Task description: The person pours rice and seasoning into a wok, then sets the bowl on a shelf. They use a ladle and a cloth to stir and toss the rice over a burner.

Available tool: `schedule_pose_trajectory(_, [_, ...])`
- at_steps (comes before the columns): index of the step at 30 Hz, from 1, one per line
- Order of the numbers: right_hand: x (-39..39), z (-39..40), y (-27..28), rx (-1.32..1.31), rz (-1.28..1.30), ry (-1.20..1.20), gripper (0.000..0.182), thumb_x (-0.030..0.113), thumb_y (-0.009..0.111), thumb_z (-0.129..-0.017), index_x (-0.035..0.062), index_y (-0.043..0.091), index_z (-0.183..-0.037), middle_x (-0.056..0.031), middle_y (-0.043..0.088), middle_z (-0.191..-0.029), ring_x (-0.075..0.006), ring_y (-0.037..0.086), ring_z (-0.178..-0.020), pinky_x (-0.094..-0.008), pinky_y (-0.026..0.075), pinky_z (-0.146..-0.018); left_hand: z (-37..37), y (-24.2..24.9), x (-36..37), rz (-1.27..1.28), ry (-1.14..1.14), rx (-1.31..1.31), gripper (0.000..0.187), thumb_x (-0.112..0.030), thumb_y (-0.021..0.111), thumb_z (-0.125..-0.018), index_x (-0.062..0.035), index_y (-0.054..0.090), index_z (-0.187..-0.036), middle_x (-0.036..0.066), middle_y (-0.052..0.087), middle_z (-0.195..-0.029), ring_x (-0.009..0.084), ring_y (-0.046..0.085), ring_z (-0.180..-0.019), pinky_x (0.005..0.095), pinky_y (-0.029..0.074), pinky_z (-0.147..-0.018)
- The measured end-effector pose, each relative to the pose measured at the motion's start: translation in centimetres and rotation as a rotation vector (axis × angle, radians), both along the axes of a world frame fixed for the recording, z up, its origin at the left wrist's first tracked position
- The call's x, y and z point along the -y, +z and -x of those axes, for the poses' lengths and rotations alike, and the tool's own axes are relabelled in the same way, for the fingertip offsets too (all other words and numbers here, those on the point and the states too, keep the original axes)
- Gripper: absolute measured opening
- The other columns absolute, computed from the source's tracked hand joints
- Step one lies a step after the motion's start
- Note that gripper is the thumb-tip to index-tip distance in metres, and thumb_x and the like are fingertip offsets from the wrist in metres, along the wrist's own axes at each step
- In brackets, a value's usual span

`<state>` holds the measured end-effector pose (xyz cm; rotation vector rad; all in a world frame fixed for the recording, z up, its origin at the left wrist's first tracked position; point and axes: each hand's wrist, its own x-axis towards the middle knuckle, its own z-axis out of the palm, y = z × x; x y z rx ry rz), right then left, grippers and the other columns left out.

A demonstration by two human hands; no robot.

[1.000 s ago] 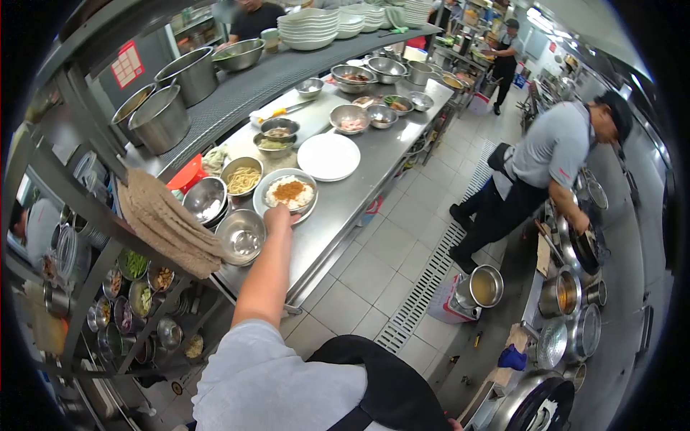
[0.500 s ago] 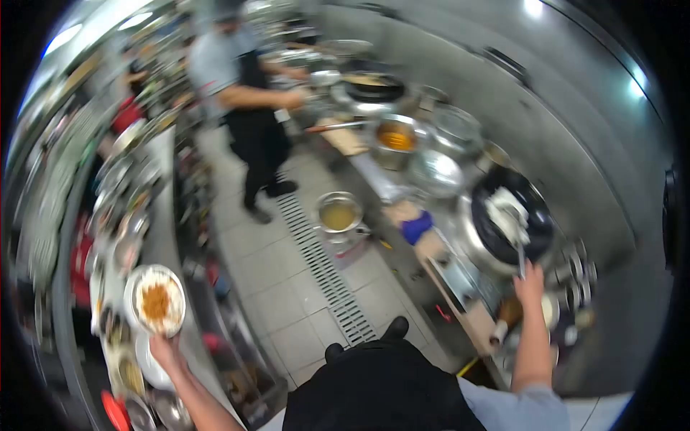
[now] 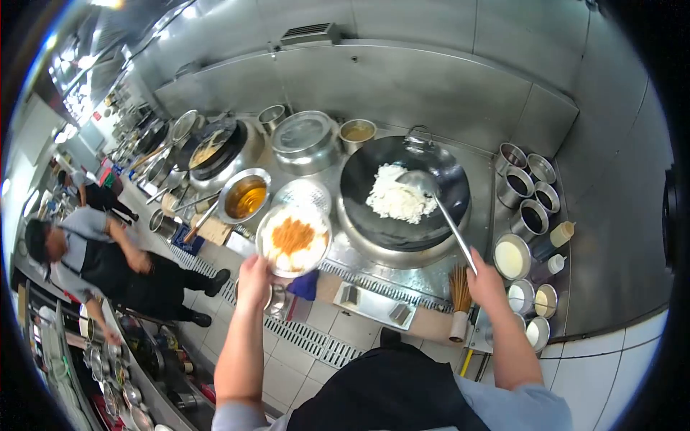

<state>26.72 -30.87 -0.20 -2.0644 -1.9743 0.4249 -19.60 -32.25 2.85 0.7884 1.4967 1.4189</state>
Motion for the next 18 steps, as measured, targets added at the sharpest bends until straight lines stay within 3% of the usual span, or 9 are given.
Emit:
schedule_pose_trajectory(3, [2.1,-3.3,-2.5,-0.078,0.069,-0.046,0.053,0.019,0.053,-0.085,0.0156,0.04,-0.136,-0.0257,0.062,-0.081,-0.0443,0.06,-0.077,-0.0513,0.048,-0.071,-4.2,2.6,-10.7,-0.093,-0.162,-0.15,0.019,-0.01,0.046,-0.084,0.0064,0.054,-0.088,0.011,0.059,-0.08,0.0188,0.061,-0.068,0.0302,0.056,-0.054])
schedule_pose_trajectory(4, [2.2,-4.1,-3.2,-0.089,0.107,-0.06,0.052,0.02,0.054,-0.085,0.016,0.041,-0.135,-0.0257,0.062,-0.081,-0.044,0.06,-0.077,-0.051,0.048,-0.071,-5.7,3.8,-13.7,-0.11,-0.199,-0.333,0.023,-0.007,0.045,-0.084,0.0084,0.057,-0.097,0.013,0.063,-0.086,0.0198,0.064,-0.074,0.0307,0.057,-0.06])
schedule_pose_trajectory(6, [2.2,-3.8,-1.9,-0.121,0.194,-0.091,0.054,0.022,0.055,-0.084,0.0165,0.041,-0.135,-0.0261,0.062,-0.083,-0.043,0.061,-0.079,-0.049,0.049,-0.072,-9.9,7.4,-17.4,-0.14,-0.24,-0.826,0.023,-0.01,0.048,-0.083,0.0087,0.059,-0.089,0.021,0.064,-0.084,0.0225,0.065,-0.071,0.0328,0.055,-0.056])
schedule_pose_trajectory(8, [2.5,-4.1,-2.5,-0.194,0.207,-0.107,0.053,0.022,0.055,-0.084,0.0169,0.041,-0.135,-0.0257,0.063,-0.085,-0.0427,0.061,-0.08,-0.0479,0.049,-0.073,-12.0,4.7,-22.5,-0.347,-0.261,-1.408,0.026,-0.013,0.05,-0.083,0.0085,0.058,-0.095,0.026,0.064,-0.085,0.028,0.066,-0.071,0.0377,0.054,-0.057])
schedule_pose_trajectory(10, [3.1,-4.2,-2.1,-0.258,0.172,-0.108,0.053,0.021,0.055,-0.084,0.0171,0.042,-0.135,-0.0249,0.063,-0.088,-0.0424,0.061,-0.081,-0.047,0.049,-0.073,-16.7,2.7,-23.5,-0.437,-0.299,-1.586,0.032,-0.016,0.052,-0.082,0.0091,0.056,-0.103,0.029,0.062,-0.097,0.0348,0.065,-0.073,0.0439,0.053,-0.062])
schedule_pose_trajectory(12, [3.6,-4.8,-2.8,-0.255,0.164,-0.114,0.052,0.02,0.055,-0.083,0.0164,0.043,-0.134,-0.0241,0.063,-0.089,-0.0421,0.061,-0.081,-0.0468,0.049,-0.072,-20.5,-2.6,-24.9,-0.28,-0.454,-1.947,0.036,-0.013,0.05,-0.083,0.011,0.052,-0.11,0.03,0.056,-0.112,0.0377,0.065,-0.072,0.0467,0.053,-0.066])
schedule_pose_trajectory(14, [3.9,-5.0,-2.6,-0.239,0.085,-0.061,0.054,0.021,0.055,-0.084,0.0184,0.039,-0.136,-0.0218,0.062,-0.073,-0.0415,0.061,-0.069,-0.0483,0.049,-0.062,-21.6,-11.0,-27.0,-0.189,-0.748,-1.732,0.037,-0.01,0.048,-0.083,0.0133,0.051,-0.112,0.032,0.041,-0.13,0.0375,0.065,-0.075,0.0433,0.055,-0.065])
schedule_pose_trajectory(17, [4.0,-5.3,-0.8,-0.217,0.142,-0.047,0.054,0.019,0.056,-0.084,0.0169,0.04,-0.136,-0.0222,0.063,-0.08,-0.0407,0.061,-0.072,-0.0473,0.048,-0.064,-23.3,-6.7,-26.7,-0.343,-0.838,-1.941,0.037,-0.007,0.048,-0.083,0.0127,0.051,-0.114,0.033,0.035,-0.135,0.0346,0.065,-0.08,0.0402,0.056,-0.066])
schedule_pose_trajectory(18, [4.3,-5.4,-0.6,-0.23,0.174,-0.046,0.055,0.019,0.056,-0.083,0.0164,0.04,-0.136,-0.0227,0.063,-0.086,-0.041,0.061,-0.077,-0.0468,0.049,-0.067,-23.4,-5.4,-27.4,-0.253,-0.791,-1.851,0.036,-0.007,0.049,-0.081,0.0106,0.054,-0.112,0.033,0.03,-0.139,0.0321,0.065,-0.083,0.0397,0.056,-0.067])
